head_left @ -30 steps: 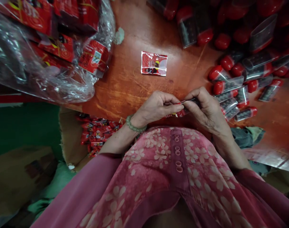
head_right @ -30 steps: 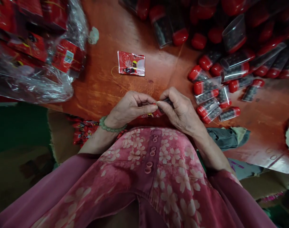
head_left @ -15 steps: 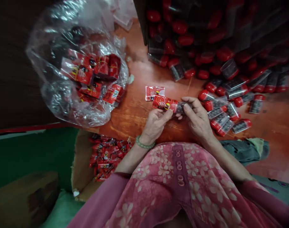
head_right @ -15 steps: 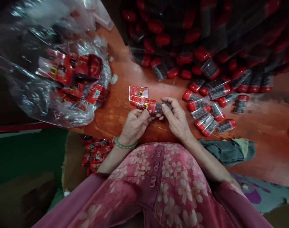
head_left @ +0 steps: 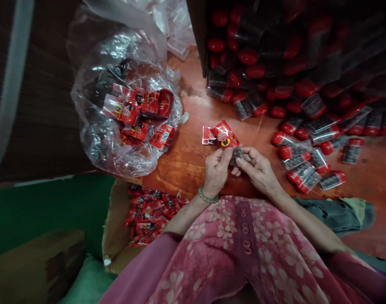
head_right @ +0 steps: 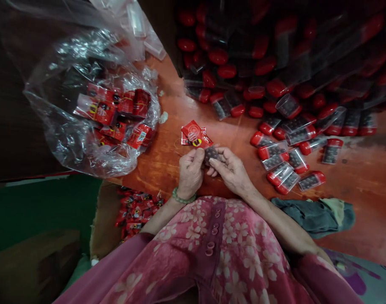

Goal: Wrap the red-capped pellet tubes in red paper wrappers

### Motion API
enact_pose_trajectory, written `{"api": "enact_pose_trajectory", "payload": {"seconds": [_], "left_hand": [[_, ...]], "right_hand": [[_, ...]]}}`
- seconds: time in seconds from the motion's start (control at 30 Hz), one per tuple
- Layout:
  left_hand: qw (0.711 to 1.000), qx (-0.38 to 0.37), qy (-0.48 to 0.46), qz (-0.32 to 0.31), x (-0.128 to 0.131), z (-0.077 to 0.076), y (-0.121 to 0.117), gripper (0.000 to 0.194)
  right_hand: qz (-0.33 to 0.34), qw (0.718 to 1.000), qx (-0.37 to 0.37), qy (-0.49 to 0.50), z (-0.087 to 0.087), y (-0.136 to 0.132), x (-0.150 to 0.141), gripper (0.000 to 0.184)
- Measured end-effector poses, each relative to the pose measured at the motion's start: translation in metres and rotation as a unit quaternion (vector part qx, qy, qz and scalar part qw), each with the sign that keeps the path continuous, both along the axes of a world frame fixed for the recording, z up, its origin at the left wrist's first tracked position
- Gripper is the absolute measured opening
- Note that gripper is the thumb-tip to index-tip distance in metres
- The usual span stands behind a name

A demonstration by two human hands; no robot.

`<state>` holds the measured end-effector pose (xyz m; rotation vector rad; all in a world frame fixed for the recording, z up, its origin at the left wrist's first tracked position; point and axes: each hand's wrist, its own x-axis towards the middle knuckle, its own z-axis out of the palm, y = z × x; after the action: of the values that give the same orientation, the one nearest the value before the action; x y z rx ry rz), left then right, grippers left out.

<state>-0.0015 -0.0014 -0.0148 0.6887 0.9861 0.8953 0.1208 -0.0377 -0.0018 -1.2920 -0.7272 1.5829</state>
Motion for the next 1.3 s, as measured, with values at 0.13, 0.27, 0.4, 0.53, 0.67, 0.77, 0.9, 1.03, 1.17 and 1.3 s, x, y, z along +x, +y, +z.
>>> {"api": "enact_pose_trajectory", "payload": {"seconds": [0.13,0.27,0.4,0.53,0.67,0.77,0.9,1.03,1.17,1.3], "left_hand": [[1.000,-0.003,-0.013,-0.004,0.000,0.004,0.005,0.045],[0.999,-0.003,-0.037,0.033,-0.007,0.007,0.015,0.053],[0.997,-0.041,-0.072,0.008,-0.006,0.013,0.018,0.053],[0.996,-0.061,-0.072,-0.002,0.001,0.015,0.013,0.046],[0.996,-0.053,-0.075,-0.018,0.004,0.014,0.009,0.043],[0.996,-0.053,-0.072,-0.026,0.001,0.014,0.012,0.055],[0.997,-0.050,-0.050,0.006,0.000,0.014,0.015,0.063],[0.997,-0.050,-0.061,0.006,0.007,0.008,0.009,0.057],[0.995,-0.058,-0.079,0.007,0.012,0.008,0.007,0.052],[0.994,-0.079,-0.080,0.006,0.003,0.015,0.013,0.061]], "right_hand": [[-0.010,1.000,0.008,0.016,0.002,0.006,-0.004,0.045],[-0.004,1.000,0.004,0.014,0.003,0.011,-0.004,0.045],[0.044,0.999,-0.002,0.021,0.002,0.012,-0.002,0.047],[0.044,0.999,-0.007,0.014,0.003,0.012,-0.001,0.047],[0.015,1.000,-0.008,0.019,0.004,0.015,-0.002,0.046],[0.015,1.000,-0.008,0.022,0.004,0.017,-0.001,0.046],[0.019,1.000,-0.013,0.017,0.002,0.017,0.000,0.051],[-0.021,1.000,0.009,-0.009,0.004,0.016,-0.005,0.045],[-0.044,0.999,0.027,0.006,0.006,0.019,-0.009,0.041],[-0.014,0.999,-0.004,0.047,0.003,0.021,-0.007,0.053]]}}
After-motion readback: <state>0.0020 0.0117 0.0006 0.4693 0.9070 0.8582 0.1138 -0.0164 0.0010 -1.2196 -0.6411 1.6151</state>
